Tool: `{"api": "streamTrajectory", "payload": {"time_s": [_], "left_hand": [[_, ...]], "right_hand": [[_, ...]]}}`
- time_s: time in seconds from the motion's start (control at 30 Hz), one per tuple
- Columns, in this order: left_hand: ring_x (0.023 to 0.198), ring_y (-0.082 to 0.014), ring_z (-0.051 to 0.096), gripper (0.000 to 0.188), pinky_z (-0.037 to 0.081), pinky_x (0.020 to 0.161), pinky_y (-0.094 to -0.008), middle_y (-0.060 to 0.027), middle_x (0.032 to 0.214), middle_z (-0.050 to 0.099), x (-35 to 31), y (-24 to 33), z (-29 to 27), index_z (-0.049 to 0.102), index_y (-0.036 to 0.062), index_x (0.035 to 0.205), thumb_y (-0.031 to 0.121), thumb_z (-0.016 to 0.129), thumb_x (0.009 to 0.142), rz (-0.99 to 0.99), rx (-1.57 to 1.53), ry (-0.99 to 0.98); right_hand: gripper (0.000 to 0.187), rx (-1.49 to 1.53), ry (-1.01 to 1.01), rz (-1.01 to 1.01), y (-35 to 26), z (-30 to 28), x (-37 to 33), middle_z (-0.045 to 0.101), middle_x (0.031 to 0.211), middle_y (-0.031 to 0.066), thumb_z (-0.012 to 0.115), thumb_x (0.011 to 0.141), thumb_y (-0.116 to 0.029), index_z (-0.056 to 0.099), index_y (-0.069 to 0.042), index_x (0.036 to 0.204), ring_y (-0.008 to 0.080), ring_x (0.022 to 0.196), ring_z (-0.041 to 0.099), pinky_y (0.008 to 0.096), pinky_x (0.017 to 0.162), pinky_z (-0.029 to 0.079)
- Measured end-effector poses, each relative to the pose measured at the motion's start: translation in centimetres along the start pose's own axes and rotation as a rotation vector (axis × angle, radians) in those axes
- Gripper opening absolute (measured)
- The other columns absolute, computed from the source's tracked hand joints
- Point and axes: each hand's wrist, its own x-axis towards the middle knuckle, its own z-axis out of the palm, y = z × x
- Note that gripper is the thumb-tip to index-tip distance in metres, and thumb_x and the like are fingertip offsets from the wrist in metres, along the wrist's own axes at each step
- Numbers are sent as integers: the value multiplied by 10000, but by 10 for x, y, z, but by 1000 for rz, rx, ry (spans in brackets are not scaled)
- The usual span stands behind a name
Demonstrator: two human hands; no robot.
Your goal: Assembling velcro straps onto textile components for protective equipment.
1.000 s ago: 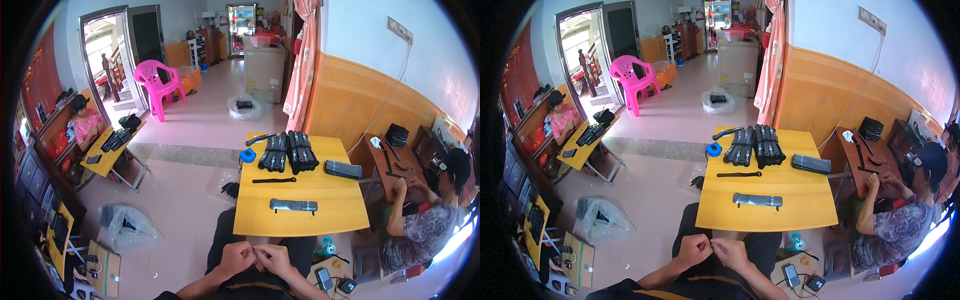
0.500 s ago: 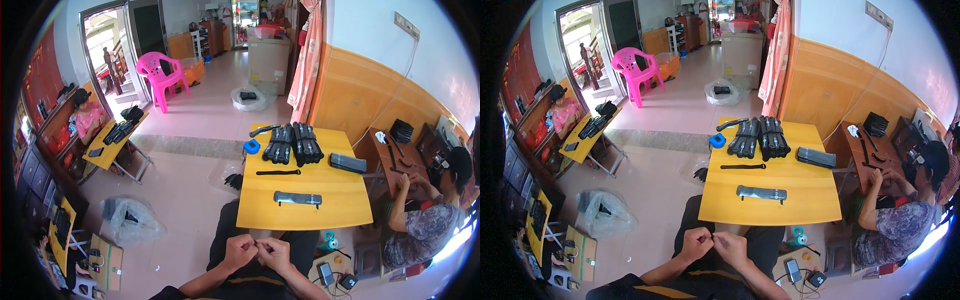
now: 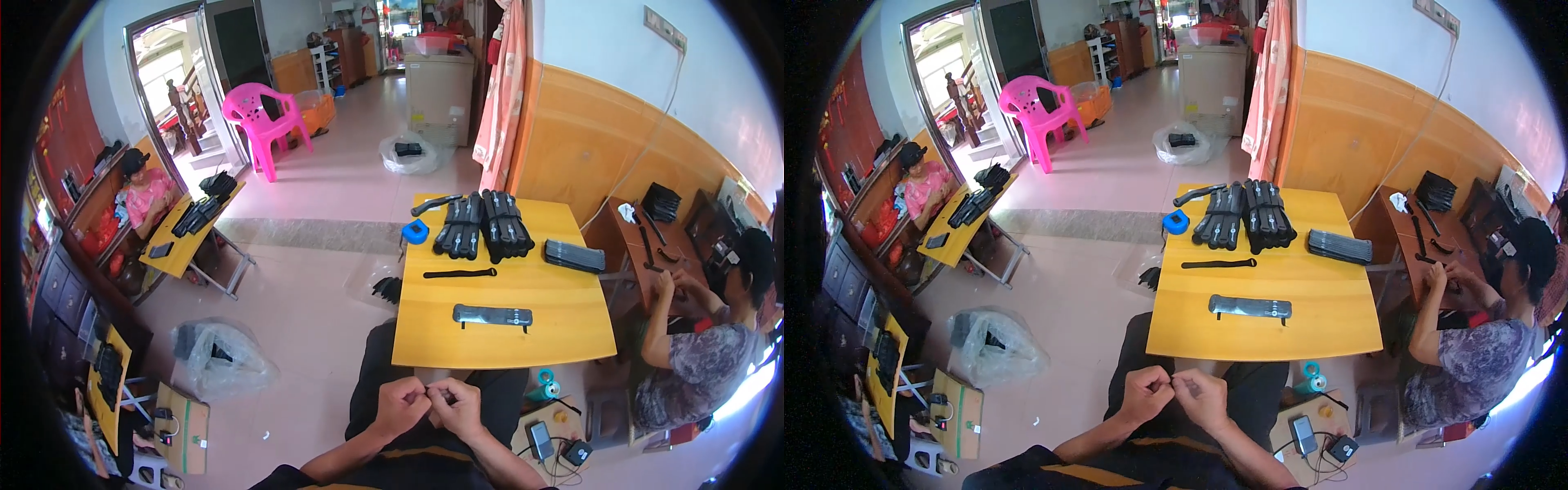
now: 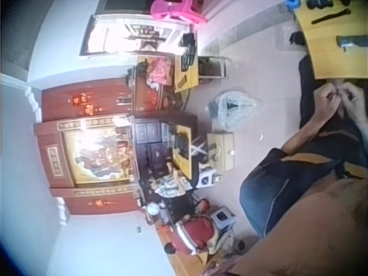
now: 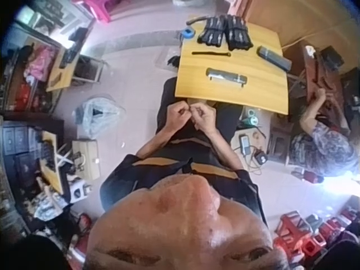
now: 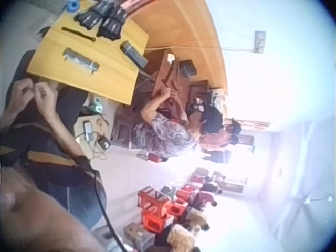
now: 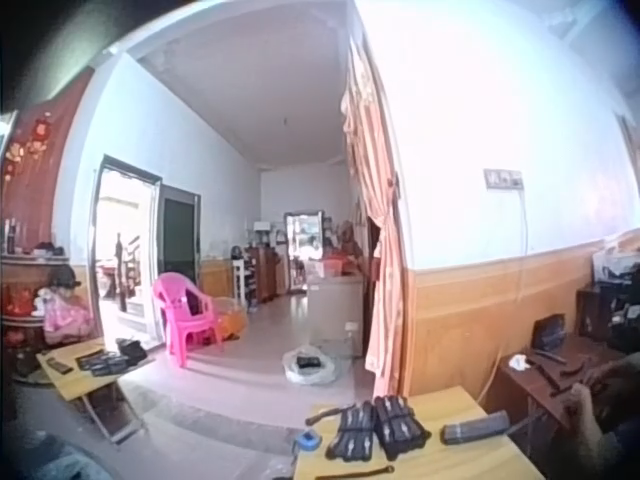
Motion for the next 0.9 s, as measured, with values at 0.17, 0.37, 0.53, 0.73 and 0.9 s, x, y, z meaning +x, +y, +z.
{"api": "streamTrajectory", "payload": {"time_s": [0.17,0.37,0.53,0.73,0.9], "left_hand": [[555,-60,451,108,338,504,-258,-13,603,532,3,0,-6,607,7,747,20,698,802,-34,30,-65],[675,-88,646,160,492,612,-249,-66,728,694,1,-8,-20,690,-2,867,133,651,942,-289,-104,-208],[760,-105,660,163,560,693,-264,-38,836,691,2,-9,-29,686,2,976,136,603,1020,-469,-378,-371],[729,-101,666,115,554,672,-258,-35,817,702,1,-10,-31,688,4,947,102,642,987,-383,-239,-382],[573,-149,649,121,484,537,-282,-122,654,662,-6,0,-16,668,-1,812,99,701,870,-147,59,-161]], "right_hand": [[72,60,76,61,4,4,0,730,803,106,748,882,-45,720,-29,946,155,729,734,280,657,565],[99,-300,122,-278,-9,1,3,716,822,134,756,826,-43,707,-55,911,307,746,728,359,651,582],[93,-321,103,-394,-19,-1,5,722,851,145,736,843,-22,708,-34,931,317,772,732,367,677,590],[87,-307,53,-334,-28,-3,4,724,878,157,727,843,-8,711,-17,928,318,817,736,367,705,595],[89,-349,92,-411,-17,1,3,730,891,150,726,839,-10,713,-19,926,314,814,738,362,712,598]]}}
